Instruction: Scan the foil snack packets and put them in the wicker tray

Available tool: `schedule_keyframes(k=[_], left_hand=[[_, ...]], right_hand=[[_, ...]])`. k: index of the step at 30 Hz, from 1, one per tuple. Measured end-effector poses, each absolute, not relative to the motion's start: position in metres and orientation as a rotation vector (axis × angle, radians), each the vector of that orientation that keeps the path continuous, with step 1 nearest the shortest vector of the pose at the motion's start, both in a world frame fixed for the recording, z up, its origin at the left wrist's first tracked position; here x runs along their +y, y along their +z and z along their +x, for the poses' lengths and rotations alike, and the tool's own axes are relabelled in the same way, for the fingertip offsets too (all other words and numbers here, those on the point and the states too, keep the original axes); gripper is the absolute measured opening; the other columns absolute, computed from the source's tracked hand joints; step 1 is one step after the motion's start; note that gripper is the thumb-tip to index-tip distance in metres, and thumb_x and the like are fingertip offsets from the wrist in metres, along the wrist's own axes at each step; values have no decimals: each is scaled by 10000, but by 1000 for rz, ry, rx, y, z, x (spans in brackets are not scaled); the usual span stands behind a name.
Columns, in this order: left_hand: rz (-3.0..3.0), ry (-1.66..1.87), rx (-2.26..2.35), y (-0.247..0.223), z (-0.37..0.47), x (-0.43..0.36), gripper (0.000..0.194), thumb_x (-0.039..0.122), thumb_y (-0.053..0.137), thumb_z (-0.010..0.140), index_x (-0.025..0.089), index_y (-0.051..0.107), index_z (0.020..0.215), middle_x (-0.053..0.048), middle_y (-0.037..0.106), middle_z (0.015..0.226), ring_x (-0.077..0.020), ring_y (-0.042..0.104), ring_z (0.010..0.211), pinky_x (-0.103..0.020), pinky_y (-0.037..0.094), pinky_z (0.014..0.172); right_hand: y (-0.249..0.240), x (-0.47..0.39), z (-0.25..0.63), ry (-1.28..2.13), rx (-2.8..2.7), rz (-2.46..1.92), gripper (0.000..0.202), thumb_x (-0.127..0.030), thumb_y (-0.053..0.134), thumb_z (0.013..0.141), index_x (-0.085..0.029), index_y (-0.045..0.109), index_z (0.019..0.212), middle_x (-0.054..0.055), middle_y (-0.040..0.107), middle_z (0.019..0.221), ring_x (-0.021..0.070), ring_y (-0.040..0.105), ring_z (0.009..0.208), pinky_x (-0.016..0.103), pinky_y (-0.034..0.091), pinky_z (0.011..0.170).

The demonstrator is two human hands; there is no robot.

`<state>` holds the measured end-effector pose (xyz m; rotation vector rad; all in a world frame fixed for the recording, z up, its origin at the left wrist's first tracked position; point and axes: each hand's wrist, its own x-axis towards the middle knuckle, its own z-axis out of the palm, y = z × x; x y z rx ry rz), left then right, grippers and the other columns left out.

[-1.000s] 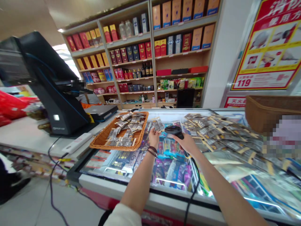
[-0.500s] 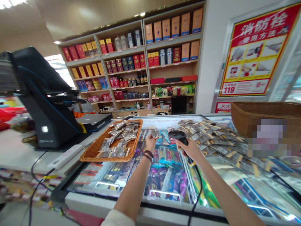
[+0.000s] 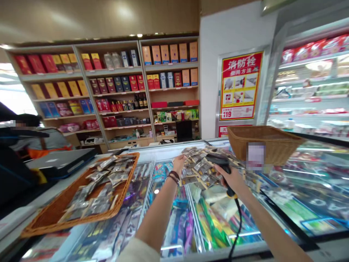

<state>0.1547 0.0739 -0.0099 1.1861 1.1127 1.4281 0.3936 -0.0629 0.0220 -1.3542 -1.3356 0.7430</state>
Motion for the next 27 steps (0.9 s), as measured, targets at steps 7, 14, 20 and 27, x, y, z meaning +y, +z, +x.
schedule_keyframes(k=[7,14,20,27], left_hand=[[1485,1374,1386,-39,91,23,290,162,756,790,167,826,1071,-100,834,1005,-234,764,910,-363,611,887],[1740,1497,1629,-10,-30,-33,257,114,655,860,159,835,1039,-127,831,1139,-272,765,1098,-413,572,1057],[1681,1500,2172,10,-122,-83,358,98,622,875,135,788,1191,-167,773,1304,-288,711,1242,-423,527,1128],[1293,1200,2360,11,-158,-86,219,311,679,928,142,784,1019,-163,823,1065,-287,774,1043,-368,565,971]], right_hand=[[12,-61,351,786,-1455,-1278,453,-673,686,803,-252,584,672,13,611,466,166,552,369,289,444,436],[11,-54,248,994,-1644,-1097,427,-634,722,806,-238,601,699,12,646,499,145,532,358,269,424,414],[16,-58,175,999,-1631,-928,523,-748,716,787,-237,607,750,26,684,570,163,583,396,284,470,446],[-7,-65,144,935,-1587,-939,566,-812,689,747,-251,616,774,28,675,560,206,608,429,327,488,484]])
